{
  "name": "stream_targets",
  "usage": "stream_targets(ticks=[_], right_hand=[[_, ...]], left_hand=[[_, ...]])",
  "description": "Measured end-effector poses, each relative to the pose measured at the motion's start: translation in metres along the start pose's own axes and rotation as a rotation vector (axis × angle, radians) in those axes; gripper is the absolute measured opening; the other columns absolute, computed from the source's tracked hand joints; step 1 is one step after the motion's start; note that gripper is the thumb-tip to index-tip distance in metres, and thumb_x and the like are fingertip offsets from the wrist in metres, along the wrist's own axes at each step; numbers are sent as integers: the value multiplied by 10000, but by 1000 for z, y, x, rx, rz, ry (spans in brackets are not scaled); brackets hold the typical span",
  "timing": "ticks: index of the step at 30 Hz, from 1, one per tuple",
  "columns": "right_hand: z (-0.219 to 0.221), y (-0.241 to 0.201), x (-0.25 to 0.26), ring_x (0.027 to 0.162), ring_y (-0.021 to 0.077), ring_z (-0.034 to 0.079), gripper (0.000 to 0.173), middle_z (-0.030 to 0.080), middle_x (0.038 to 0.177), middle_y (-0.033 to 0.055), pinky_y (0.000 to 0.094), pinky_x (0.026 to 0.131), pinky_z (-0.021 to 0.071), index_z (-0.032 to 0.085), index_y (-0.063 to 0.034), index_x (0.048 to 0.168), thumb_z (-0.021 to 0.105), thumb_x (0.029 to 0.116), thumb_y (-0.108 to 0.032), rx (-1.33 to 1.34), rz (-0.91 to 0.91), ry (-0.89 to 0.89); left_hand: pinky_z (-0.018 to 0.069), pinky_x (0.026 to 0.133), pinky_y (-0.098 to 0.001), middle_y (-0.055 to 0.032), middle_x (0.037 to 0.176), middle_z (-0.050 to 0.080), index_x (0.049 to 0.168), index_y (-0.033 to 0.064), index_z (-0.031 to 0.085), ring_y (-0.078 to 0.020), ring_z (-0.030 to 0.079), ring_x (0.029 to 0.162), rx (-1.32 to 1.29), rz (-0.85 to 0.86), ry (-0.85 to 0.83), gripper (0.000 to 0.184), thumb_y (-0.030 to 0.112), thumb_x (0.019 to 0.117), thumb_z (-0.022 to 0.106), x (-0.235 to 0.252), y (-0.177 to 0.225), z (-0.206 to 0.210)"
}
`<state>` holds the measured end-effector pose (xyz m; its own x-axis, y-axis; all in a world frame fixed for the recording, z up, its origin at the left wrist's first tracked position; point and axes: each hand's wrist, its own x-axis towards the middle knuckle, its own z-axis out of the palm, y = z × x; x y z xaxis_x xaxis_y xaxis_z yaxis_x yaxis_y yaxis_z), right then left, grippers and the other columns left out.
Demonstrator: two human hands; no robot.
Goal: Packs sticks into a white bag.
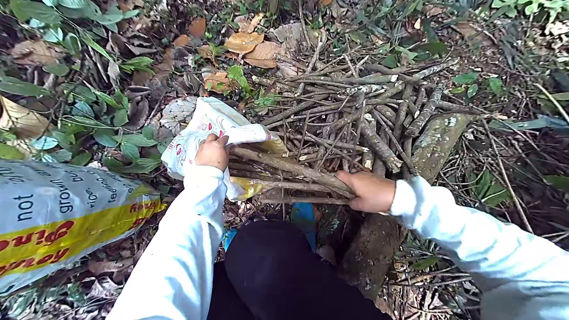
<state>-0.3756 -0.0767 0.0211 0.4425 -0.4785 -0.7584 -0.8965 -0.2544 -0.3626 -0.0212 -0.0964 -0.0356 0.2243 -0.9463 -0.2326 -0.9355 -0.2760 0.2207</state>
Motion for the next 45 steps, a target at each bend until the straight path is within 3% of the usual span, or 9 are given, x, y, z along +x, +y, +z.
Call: stream_targets(ticks=[7,15,21,24,31,38,40,42,45], right_hand=[[5,-3,22,1113,492,645,494,636,1223,301,637,912,510,506,-34,1426,661,961,-93,-193,67,144],[44,88,156,1100,476,673,589,702,1169,259,696,918,509,570,-96,1411,778,861,-122,-74,93,265],[54,-3,107,1231,495,602,626,625,1291,320,670,1024,459,453,-24,1498,689,928,-129,140,60,140],[57,-39,140,1267,461,587,625,616,1323,308,643,1065,442,471,7,1484,706,926,-149,296,31,134],[39,-117,150,1266,476,589,634,540,1428,308,636,1031,474,375,-17,1547,632,984,-153,120,-8,73],[68,-45,207,1294,493,566,675,566,1389,325,664,1047,450,368,-3,1538,665,936,-71,81,21,-5],[71,-65,185,1265,543,562,776,522,1421,356,684,1007,466,266,-83,1626,628,943,-24,16,-42,20],[75,-87,162,1244,545,573,839,493,1464,344,682,989,480,165,-202,1671,591,970,-25,34,-86,20],[68,-87,168,1229,532,591,824,486,1478,334,675,982,488,213,-246,1660,595,964,-27,106,-16,37]], left_hand=[[449,1011,-700,-289,1366,602,1332,48,685,-516,580,1253,-15,-13,46,316,149,1080,523,3,-6,-9],[466,998,-692,-257,1343,629,1315,61,701,-500,593,1240,62,1,16,305,142,1082,522,4,-7,-10],[498,935,-674,-280,1239,656,1231,-10,718,-508,612,1188,116,127,18,273,88,1069,520,-5,19,-10],[514,890,-670,-289,1170,675,1136,-49,737,-510,637,1136,137,206,65,230,26,1033,545,-10,27,-14],[479,927,-732,-331,1263,635,1249,-34,697,-555,608,1175,59,-4,97,288,81,1053,520,7,-3,-3],[500,935,-687,-312,1165,674,1131,-72,734,-521,645,1123,-1,207,118,221,2,1005,568,9,15,6],[472,978,-698,-339,1283,618,1239,-63,674,-542,594,1204,17,147,100,293,69,978,655,15,18,1],[448,988,-732,-351,1441,495,1471,1,515,-579,514,1286,73,-12,-13,604,120,924,742,22,23,-1],[482,950,-723,-314,1385,567,1336,-19,629,-551,560,1255,139,-63,-124,363,84,988,644,31,32,6]])
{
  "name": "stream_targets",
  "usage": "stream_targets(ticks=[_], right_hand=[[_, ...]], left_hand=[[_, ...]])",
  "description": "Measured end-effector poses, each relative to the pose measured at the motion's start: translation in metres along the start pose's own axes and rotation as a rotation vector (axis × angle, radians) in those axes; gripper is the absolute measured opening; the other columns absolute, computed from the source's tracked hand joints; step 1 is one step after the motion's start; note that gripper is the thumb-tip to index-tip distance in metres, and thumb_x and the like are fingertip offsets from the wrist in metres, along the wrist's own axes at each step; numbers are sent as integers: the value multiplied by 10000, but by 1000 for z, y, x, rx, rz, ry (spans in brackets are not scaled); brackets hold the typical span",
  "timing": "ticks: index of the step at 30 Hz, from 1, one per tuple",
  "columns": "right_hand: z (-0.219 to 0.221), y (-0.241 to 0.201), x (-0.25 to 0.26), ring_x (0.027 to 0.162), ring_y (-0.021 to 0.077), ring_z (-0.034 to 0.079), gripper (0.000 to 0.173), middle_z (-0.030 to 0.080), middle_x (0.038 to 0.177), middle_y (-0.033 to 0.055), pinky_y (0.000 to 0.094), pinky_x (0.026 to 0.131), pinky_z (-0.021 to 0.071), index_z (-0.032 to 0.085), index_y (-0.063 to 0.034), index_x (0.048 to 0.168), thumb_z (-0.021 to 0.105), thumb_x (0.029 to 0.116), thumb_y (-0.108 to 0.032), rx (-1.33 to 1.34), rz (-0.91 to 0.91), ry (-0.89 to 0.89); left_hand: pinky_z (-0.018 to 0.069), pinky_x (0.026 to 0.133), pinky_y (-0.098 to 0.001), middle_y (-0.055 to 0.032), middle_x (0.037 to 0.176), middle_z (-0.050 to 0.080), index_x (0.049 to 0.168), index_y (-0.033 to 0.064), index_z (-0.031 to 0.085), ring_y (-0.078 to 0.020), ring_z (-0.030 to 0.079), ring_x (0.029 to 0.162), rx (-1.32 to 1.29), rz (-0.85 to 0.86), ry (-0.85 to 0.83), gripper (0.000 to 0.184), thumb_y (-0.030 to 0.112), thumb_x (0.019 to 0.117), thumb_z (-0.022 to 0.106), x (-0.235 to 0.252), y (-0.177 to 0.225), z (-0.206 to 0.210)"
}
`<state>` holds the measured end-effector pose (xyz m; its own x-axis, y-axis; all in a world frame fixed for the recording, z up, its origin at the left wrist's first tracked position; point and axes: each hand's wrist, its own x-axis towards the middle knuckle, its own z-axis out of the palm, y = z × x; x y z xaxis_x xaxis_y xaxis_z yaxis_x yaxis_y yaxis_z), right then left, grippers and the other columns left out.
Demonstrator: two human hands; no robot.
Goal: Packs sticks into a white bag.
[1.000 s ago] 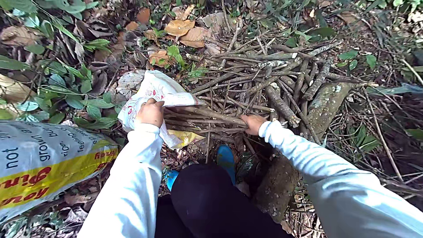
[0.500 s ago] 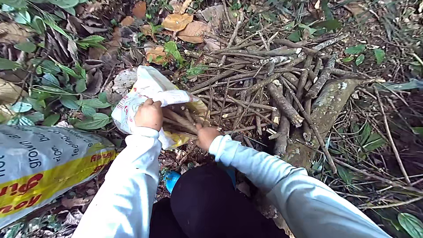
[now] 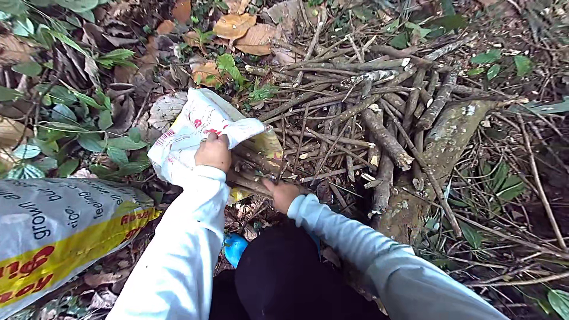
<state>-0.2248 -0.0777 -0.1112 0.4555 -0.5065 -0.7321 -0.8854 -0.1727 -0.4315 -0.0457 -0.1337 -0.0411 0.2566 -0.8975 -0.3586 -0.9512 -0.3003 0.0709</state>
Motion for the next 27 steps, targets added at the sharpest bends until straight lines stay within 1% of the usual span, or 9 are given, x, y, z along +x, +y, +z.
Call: stream_targets(ticks=[7,11,13,16,19,21,23,25,27], right_hand=[[-29,-27,64,1206,522,607,717,576,1393,309,715,927,503,428,-147,1566,717,912,-103,49,23,116],[-41,-53,107,1316,509,539,637,530,1471,289,730,1001,455,505,-64,1496,730,901,-99,130,37,183],[-34,-53,123,1357,495,505,732,523,1472,289,700,1040,445,437,-93,1550,744,886,-102,148,-32,146],[-16,-23,135,1411,457,465,837,488,1520,273,667,1122,385,361,-87,1595,789,899,-271,195,-194,183],[26,24,137,1369,381,541,706,519,1533,198,615,1112,451,560,-51,1466,843,859,-274,603,-331,536],[23,36,102,1236,387,629,578,586,1429,250,552,1037,515,514,44,1445,737,956,-168,844,-301,611],[22,40,76,1124,319,684,550,525,1501,258,441,925,568,471,70,1467,658,979,-98,954,-392,763],[19,39,71,1002,200,690,439,505,1518,245,322,786,577,571,87,1324,662,940,-106,990,-525,921],[7,30,65,922,167,693,301,616,1375,237,303,764,589,668,90,1198,663,951,-81,1033,-574,989]], left_hand=[[491,925,-717,-320,1255,645,1175,-71,709,-539,630,1150,13,161,143,252,4,1018,527,-8,2,-23],[458,944,-754,-329,1249,647,1189,-51,717,-556,616,1165,-50,124,203,270,8,1015,519,2,-29,-24],[439,990,-738,-348,1285,618,1261,-52,679,-560,589,1202,-113,116,222,291,51,1001,599,4,-46,-13],[408,974,-782,-403,1464,431,1564,77,405,-635,460,1297,-134,-17,251,915,230,799,882,2,-64,5],[447,912,-784,-421,1494,368,1657,161,194,-659,486,1243,-145,-195,175,1193,181,719,931,-4,-74,27],[461,895,-784,-449,1426,427,1655,115,176,-665,536,1174,-167,-181,48,1107,99,787,864,-9,-75,39],[447,948,-774,-429,1367,515,1607,16,282,-634,558,1189,-161,-76,-72,879,51,879,776,-11,-74,49],[436,1017,-728,-372,1373,555,1510,-29,446,-566,566,1246,-105,-14,-167,594,84,977,683,-9,-67,45],[422,1041,-725,-359,1355,581,1444,-37,520,-548,569,1265,-82,16,-178,451,161,1049,608,-10,-60,35]])
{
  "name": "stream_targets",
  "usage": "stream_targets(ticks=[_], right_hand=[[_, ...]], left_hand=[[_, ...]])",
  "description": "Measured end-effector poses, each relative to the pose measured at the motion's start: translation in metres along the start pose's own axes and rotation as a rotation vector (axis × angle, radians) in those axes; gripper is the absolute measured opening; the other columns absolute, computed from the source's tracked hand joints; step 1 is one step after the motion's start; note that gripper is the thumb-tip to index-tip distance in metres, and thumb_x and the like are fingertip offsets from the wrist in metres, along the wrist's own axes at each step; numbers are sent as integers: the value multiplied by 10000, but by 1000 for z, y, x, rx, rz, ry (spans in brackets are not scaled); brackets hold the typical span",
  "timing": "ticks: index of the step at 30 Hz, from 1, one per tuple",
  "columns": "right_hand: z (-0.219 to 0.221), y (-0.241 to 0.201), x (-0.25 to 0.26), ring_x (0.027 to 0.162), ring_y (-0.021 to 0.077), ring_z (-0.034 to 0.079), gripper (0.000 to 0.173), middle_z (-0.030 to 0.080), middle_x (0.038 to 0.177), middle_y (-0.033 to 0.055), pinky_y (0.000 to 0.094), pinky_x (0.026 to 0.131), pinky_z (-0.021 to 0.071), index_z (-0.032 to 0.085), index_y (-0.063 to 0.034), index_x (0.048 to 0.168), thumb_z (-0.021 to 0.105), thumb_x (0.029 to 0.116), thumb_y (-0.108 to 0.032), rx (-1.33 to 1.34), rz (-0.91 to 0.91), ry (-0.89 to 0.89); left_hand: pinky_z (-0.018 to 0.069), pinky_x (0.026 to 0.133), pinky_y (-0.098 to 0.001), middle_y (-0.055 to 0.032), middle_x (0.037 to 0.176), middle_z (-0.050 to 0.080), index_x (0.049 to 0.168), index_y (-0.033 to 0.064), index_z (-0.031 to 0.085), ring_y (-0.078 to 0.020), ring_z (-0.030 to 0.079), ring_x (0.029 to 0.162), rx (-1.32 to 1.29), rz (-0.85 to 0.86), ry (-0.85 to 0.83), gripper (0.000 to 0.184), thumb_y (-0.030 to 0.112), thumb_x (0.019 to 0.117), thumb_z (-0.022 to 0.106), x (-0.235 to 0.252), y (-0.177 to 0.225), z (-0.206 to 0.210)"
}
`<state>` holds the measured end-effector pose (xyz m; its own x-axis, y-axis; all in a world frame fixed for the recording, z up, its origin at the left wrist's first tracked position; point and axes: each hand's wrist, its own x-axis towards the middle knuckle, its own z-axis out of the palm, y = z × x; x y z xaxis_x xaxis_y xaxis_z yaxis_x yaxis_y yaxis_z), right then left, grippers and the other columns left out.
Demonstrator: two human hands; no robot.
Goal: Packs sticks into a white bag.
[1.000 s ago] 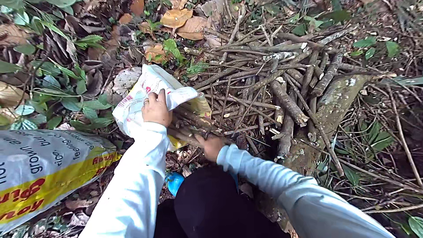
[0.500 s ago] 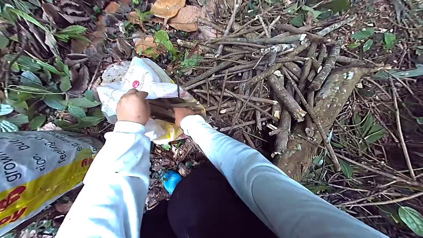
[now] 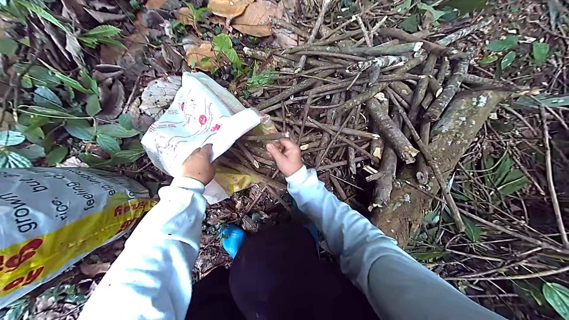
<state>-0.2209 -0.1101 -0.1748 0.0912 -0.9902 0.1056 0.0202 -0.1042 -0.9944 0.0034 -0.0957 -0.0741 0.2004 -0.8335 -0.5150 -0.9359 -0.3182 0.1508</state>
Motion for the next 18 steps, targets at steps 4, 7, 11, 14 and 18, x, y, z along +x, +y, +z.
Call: stream_targets(ticks=[4,7,11,14,18], right_hand=[[25,-8,23,1003,349,746,167,745,1079,262,462,904,608,754,96,984,610,902,70,-199,-399,-62],[28,-7,43,1282,412,614,342,660,1352,219,567,1087,475,708,-39,1294,519,1016,25,-685,-147,-619],[-11,-53,51,1265,413,613,475,564,1441,258,547,1046,519,676,-83,1353,532,951,125,-661,-34,-539],[-84,-92,28,1071,409,682,487,628,1301,252,590,887,571,635,-174,1426,524,1008,51,-684,-122,-656],[-135,-121,-10,1011,374,710,438,716,1179,176,609,850,565,751,-184,1265,524,988,68,-876,38,-956]], left_hand=[[421,1003,-759,-367,1263,634,1363,-52,595,-570,602,1205,-46,46,191,363,172,1079,553,-8,1,-27],[424,1006,-750,-351,1263,644,1380,-35,591,-552,612,1203,-71,41,207,369,167,1073,563,-15,4,-29],[428,1011,-739,-357,1281,625,1472,-19,501,-552,608,1198,-87,40,128,485,180,1047,623,-15,-1,-21],[426,1026,-732,-357,1288,623,1473,-23,499,-551,606,1207,-113,14,140,498,199,1046,624,-14,-9,-14],[425,1020,-732,-363,1279,624,1463,-34,505,-552,607,1200,-162,-36,187,481,213,1060,596,-17,-6,-15]])
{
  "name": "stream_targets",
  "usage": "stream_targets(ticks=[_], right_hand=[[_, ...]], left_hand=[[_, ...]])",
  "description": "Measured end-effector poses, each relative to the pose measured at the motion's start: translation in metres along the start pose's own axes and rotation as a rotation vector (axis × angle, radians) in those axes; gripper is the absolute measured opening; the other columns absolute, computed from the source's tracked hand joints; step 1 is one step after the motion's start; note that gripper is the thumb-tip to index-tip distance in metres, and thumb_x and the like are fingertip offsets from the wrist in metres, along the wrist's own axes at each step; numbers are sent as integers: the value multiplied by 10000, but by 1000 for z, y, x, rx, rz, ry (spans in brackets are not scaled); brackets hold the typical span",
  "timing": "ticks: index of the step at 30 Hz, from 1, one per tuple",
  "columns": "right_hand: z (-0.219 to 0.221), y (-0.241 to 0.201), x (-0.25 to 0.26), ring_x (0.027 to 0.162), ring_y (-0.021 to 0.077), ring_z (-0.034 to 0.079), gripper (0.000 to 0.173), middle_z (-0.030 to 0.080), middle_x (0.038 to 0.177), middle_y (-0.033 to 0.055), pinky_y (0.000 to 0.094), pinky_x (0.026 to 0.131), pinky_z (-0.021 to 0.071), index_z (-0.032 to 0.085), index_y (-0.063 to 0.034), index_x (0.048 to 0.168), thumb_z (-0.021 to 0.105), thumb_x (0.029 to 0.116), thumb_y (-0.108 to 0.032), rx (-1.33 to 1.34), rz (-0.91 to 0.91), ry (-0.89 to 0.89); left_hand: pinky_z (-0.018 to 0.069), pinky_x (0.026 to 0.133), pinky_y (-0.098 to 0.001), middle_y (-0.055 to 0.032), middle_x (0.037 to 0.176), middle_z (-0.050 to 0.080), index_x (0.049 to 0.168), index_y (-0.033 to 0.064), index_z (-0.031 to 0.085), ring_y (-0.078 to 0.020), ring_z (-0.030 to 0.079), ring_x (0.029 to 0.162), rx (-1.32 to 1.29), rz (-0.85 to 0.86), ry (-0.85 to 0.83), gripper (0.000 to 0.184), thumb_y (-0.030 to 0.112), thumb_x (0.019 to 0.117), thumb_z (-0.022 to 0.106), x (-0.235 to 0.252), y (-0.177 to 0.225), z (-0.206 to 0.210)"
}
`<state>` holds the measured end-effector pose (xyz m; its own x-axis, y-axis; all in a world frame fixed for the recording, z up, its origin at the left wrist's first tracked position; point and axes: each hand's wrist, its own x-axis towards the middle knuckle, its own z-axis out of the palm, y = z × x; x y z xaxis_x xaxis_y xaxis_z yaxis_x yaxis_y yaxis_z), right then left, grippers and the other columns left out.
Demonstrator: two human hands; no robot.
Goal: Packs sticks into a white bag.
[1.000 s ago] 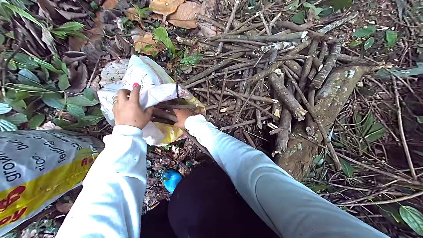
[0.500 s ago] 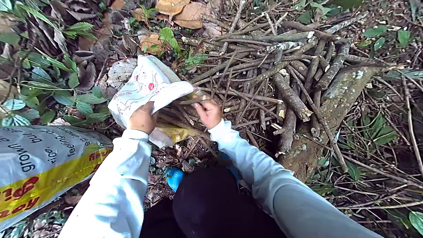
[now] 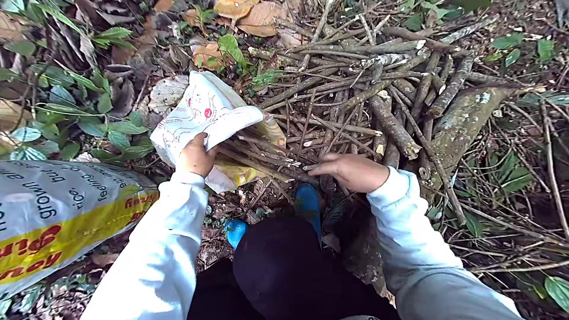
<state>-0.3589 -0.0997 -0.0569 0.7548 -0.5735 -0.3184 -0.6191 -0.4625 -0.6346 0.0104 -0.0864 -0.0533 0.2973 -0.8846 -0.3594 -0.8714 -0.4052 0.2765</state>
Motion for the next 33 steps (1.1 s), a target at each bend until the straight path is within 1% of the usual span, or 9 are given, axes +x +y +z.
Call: stream_targets(ticks=[4,8,11,13,16,19,26,30,33], right_hand=[[12,-20,66,1205,486,618,367,607,1386,245,703,932,497,698,-144,1322,562,1007,-15,-198,316,-276],[19,-41,147,1407,456,454,410,403,1599,228,616,1147,380,711,-223,1330,627,969,-47,-191,9,161],[15,-84,130,1160,363,644,189,671,1215,210,517,1011,517,742,-12,1117,626,986,-84,27,-218,328],[38,-90,103,990,335,706,190,721,1010,203,521,911,559,722,38,1052,583,1031,-90,140,-172,29],[116,-50,103,1347,531,499,405,538,1410,369,682,1098,382,543,55,1428,530,1063,-121,17,162,-564],[180,-13,110,1480,547,296,654,243,1645,322,704,1147,316,366,-98,1606,606,998,-82,32,494,-496],[116,-17,82,1370,454,514,444,507,1500,265,631,1114,418,575,-42,1435,521,999,31,181,477,-233],[54,-1,-16,1243,480,612,544,647,1338,252,693,1022,455,501,-213,1526,521,1022,-11,56,465,-179],[24,21,-111,1004,462,711,502,728,1159,241,688,895,529,624,-132,1431,592,963,47,78,355,127]], left_hand=[[419,1041,-720,-351,1332,603,1466,-23,502,-541,587,1246,41,1,-16,471,236,1077,564,1,9,4],[434,1033,-713,-365,1316,597,1516,-15,434,-552,589,1230,75,35,-38,540,178,1046,615,-2,17,9],[426,996,-760,-383,1299,594,1573,11,346,-594,577,1210,80,7,-67,682,173,1002,681,-8,8,8],[444,982,-753,-395,1322,574,1539,-33,369,-594,579,1206,110,-52,-79,767,228,938,769,-13,-2,11],[479,993,-689,-400,1380,512,1437,-125,394,-560,579,1233,223,-212,-187,800,329,920,801,-23,0,14],[466,1020,-679,-396,1373,528,1412,-128,433,-547,563,1269,276,-247,-259,652,295,998,705,-25,3,20],[458,998,-710,-389,1295,585,1322,-106,542,-560,589,1221,210,-186,-140,394,173,1051,606,-26,-10,10],[475,981,-696,-366,1275,606,1254,-98,586,-544,602,1211,229,-147,-123,344,184,1059,598,-29,-16,9],[466,952,-727,-348,1262,620,1199,-82,629,-544,606,1194,211,-101,-81,330,215,1086,542,-29,-11,4]])
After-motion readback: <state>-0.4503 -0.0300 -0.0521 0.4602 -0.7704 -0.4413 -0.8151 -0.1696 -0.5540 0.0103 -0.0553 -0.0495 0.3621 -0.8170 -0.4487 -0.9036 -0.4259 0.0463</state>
